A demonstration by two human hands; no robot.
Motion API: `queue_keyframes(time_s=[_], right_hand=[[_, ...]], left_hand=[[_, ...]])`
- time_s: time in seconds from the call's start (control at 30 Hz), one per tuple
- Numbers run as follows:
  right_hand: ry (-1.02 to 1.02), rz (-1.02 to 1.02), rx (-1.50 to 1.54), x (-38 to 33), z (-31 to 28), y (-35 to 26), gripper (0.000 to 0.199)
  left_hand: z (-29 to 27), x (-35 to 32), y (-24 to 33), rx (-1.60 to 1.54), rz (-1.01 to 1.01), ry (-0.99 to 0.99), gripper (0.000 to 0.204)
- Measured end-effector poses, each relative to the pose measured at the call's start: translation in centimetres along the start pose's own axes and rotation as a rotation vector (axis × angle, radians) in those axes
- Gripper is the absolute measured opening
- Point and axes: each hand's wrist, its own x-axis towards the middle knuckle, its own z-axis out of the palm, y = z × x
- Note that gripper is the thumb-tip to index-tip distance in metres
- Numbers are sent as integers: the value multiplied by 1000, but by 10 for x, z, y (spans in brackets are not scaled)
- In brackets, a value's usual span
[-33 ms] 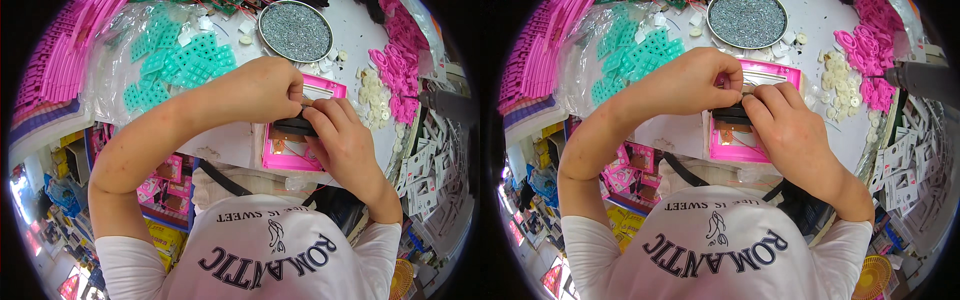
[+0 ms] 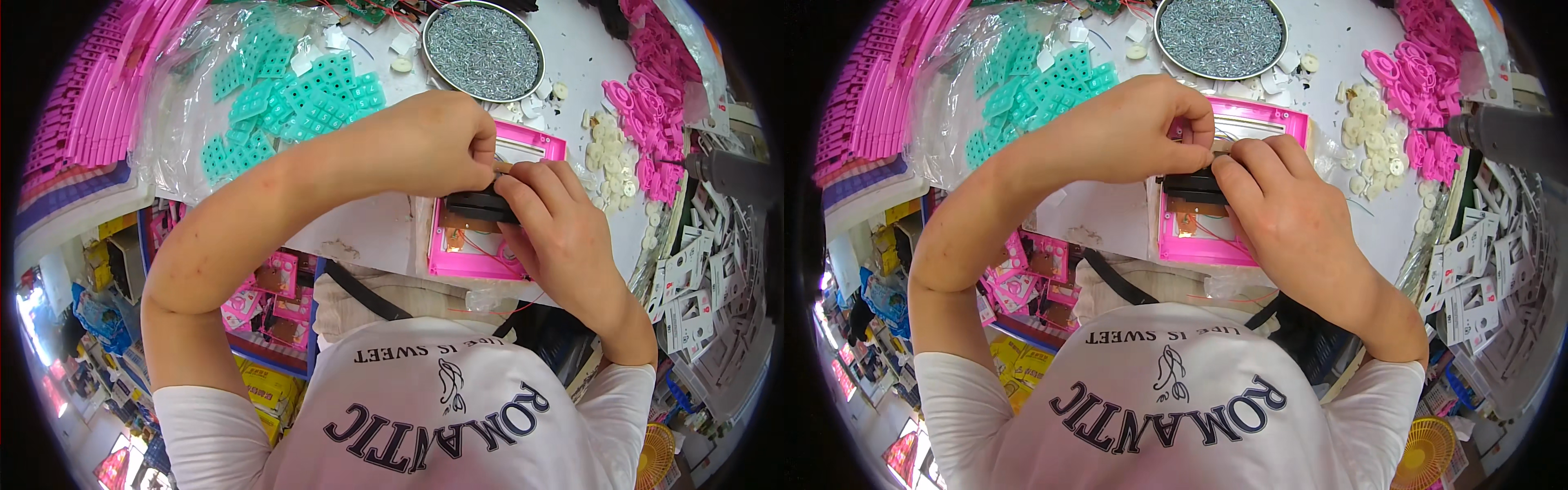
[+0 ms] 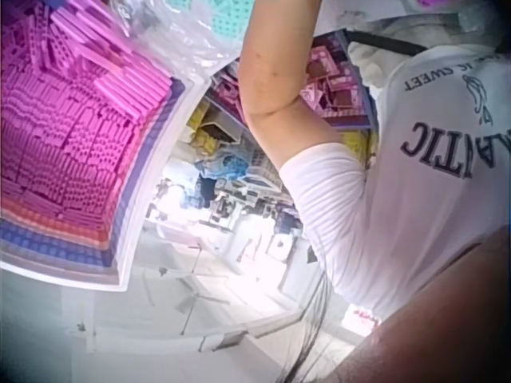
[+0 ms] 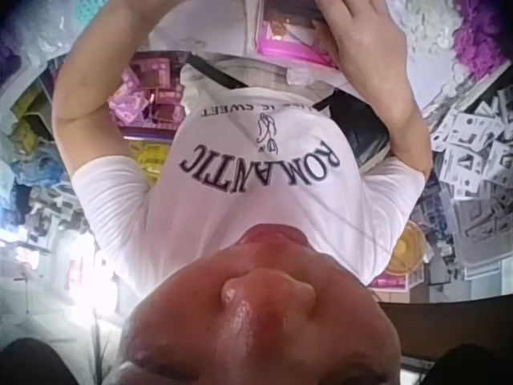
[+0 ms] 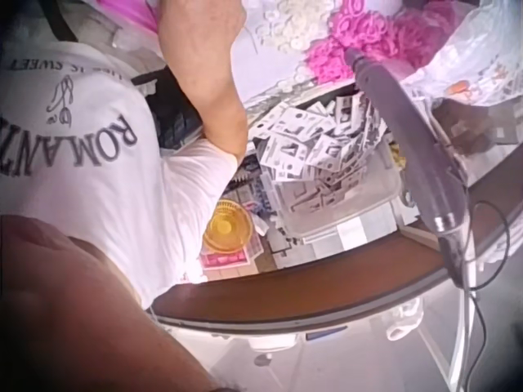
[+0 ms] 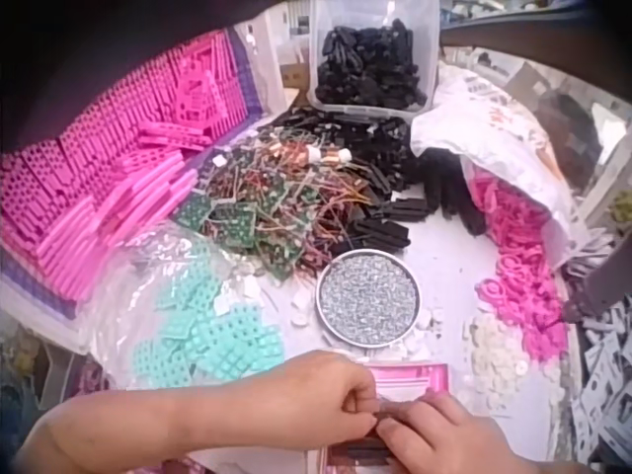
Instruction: Assembling and packaging small plastic toy sets using various components and a hot glue gun.
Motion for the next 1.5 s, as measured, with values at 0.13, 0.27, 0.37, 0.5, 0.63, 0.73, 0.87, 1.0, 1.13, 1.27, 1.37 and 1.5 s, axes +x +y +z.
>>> queue_keyframes(time_s=[0.13,0.27,0.37,0.5,0.63,0.73,0.87,1.0,1.13,1.27,1.37,1.5], right_hand=[[10,-15,-1,0,1,2,41],[16,-32,-15,1,1,3,41],[47,-59,-19,1,3,4,40],[11,-51,-2,3,2,5,40],[3,-80,-8,1,2,5,42],[-16,-81,-11,1,1,5,43],[-48,-57,-36,1,0,3,45],[-52,-45,-48,0,2,3,46],[-30,-49,-19,-1,2,5,45],[-26,-52,2,0,2,6,43],[6,-73,1,0,4,7,41],[1,-75,-8,2,3,5,39]], left_hand=[[-9,6,8,8,-70,-87,17],[2,5,5,317,234,35,15],[8,-4,4,479,388,101,14],[4,-2,2,441,316,27,13],[3,-7,8,402,270,3,12],[-1,-5,10,386,251,-32,12],[3,-4,12,426,239,-32,11],[6,-5,9,466,314,28,11],[0,-1,-9,263,350,80,11],[-14,-6,-1,108,160,-54,12],[-6,-4,-9,128,207,-17,12],[-2,-4,-7,239,285,36,10]])
